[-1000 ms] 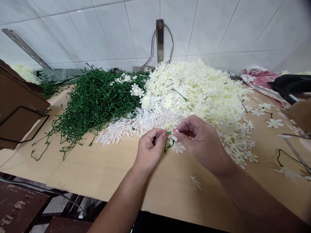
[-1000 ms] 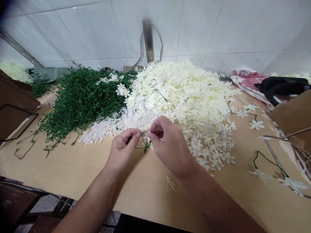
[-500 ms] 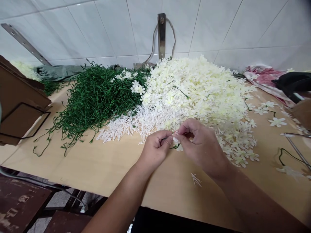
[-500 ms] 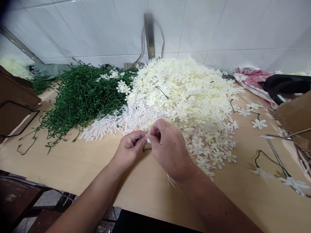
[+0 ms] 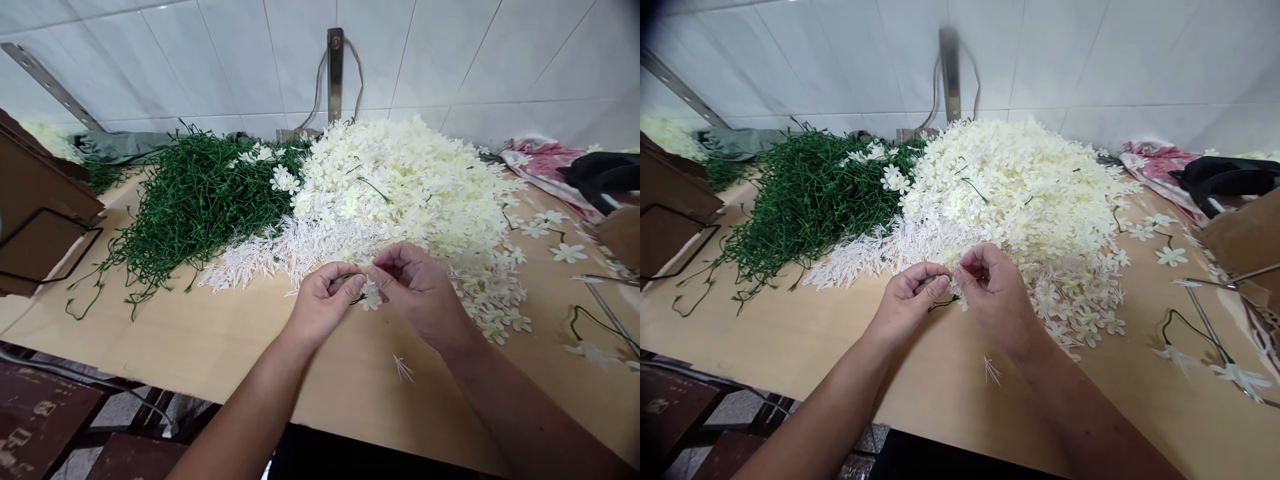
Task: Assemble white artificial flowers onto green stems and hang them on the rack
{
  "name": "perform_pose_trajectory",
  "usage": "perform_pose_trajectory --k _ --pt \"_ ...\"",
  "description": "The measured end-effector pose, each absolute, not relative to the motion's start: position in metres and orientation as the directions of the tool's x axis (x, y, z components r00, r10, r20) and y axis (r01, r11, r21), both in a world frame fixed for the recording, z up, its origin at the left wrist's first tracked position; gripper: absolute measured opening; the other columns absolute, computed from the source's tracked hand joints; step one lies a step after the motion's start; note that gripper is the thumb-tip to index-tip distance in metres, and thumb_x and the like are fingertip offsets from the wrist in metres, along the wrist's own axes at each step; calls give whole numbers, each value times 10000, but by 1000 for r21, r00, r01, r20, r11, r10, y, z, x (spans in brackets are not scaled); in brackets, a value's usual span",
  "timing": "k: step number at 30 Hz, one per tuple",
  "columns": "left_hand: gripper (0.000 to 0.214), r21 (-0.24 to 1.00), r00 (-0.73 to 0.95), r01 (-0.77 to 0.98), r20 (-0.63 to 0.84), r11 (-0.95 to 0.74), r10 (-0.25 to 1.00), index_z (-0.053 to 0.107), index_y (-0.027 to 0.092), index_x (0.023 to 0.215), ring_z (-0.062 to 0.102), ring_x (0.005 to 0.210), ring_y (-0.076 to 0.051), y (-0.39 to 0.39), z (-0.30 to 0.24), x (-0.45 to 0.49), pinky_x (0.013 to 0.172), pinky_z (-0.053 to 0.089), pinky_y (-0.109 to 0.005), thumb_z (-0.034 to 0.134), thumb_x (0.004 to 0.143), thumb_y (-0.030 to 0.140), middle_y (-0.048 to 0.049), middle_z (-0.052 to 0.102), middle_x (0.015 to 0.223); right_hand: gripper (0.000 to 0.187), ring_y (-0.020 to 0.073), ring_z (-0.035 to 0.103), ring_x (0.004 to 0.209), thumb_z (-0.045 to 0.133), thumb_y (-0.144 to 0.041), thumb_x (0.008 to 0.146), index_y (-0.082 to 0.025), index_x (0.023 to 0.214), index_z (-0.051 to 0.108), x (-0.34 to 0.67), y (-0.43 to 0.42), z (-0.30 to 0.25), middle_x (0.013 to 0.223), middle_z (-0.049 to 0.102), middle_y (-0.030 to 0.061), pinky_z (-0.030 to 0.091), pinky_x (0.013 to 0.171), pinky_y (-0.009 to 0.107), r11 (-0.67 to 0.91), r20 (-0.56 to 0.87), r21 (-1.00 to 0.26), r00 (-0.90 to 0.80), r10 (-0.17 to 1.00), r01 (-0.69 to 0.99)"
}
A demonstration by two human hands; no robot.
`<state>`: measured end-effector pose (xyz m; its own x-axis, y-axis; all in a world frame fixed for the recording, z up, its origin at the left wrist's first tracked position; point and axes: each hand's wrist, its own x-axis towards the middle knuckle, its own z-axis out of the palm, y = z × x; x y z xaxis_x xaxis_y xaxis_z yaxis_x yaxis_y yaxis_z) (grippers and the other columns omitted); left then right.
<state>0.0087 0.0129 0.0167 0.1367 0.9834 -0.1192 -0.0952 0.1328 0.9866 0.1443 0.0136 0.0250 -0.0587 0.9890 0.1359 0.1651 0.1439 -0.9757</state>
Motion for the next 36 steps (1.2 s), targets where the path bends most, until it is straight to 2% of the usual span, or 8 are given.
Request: perform_pose_trajectory --k 6,10,12,14,16,19,26,36 --pt "205 970 148 -163 -159 183 976 593 139 694 413 473 -49 16 15 6 473 336 -197 680 624 311 42 515 529 107 84 503 534 548 -237 777 -174 862 528 143 11 26 648 532 -22 460 525 251 141 129 -988 -161 978 67" --pt "230 951 158 -225 -178 211 971 610 147 690 417 460 -48 16 15 4 473 346 -200 693 610 346 46 522 520 233 126 589 705 583 -219 744 -177 970 546 148 8 28 810 615 35 509 659 293 134 125 -991 -283 951 13" --pt "242 945 176 -235 -187 226 966 616 147 678 412 453 -46 16 16 4 471 346 -201 708 593 354 46 523 516 250 136 597 745 599 -209 724 -178 967 551 150 9 26 836 625 41 510 678 296 115 108 -993 -275 955 11" --pt "239 946 197 -224 -191 234 962 617 147 669 395 443 -43 15 17 5 465 338 -200 710 593 354 49 511 507 213 123 586 667 597 -198 712 -171 920 557 150 10 24 754 613 19 505 633 282 95 84 -995 -223 971 39" --pt "221 952 214 -206 -184 229 959 610 150 670 367 433 -41 15 16 7 459 321 -200 698 611 345 58 478 489 165 105 551 580 588 -190 708 -164 868 562 149 11 22 673 583 -6 483 573 263 84 68 -992 -170 983 91" --pt "182 970 220 -157 -147 184 964 595 161 674 334 433 -47 16 13 7 458 297 -200 653 665 334 67 426 475 97 103 523 571 577 -191 710 -163 800 558 147 12 22 657 563 -8 445 532 245 108 87 -984 -145 986 144" --pt "223 999 218 20 -54 51 974 551 179 630 394 508 -94 16 9 6 504 329 -217 507 783 335 39 429 509 46 104 493 571 524 -189 746 -160 781 536 151 12 20 650 560 -2 421 543 247 100 62 -975 -186 980 198" --pt "252 976 255 216 -39 -18 966 453 170 631 364 583 -101 15 9 5 577 308 -226 402 828 319 36 386 577 120 95 460 530 518 -202 764 -162 655 546 154 11 17 567 518 -20 368 500 230 137 79 -939 -190 979 314"
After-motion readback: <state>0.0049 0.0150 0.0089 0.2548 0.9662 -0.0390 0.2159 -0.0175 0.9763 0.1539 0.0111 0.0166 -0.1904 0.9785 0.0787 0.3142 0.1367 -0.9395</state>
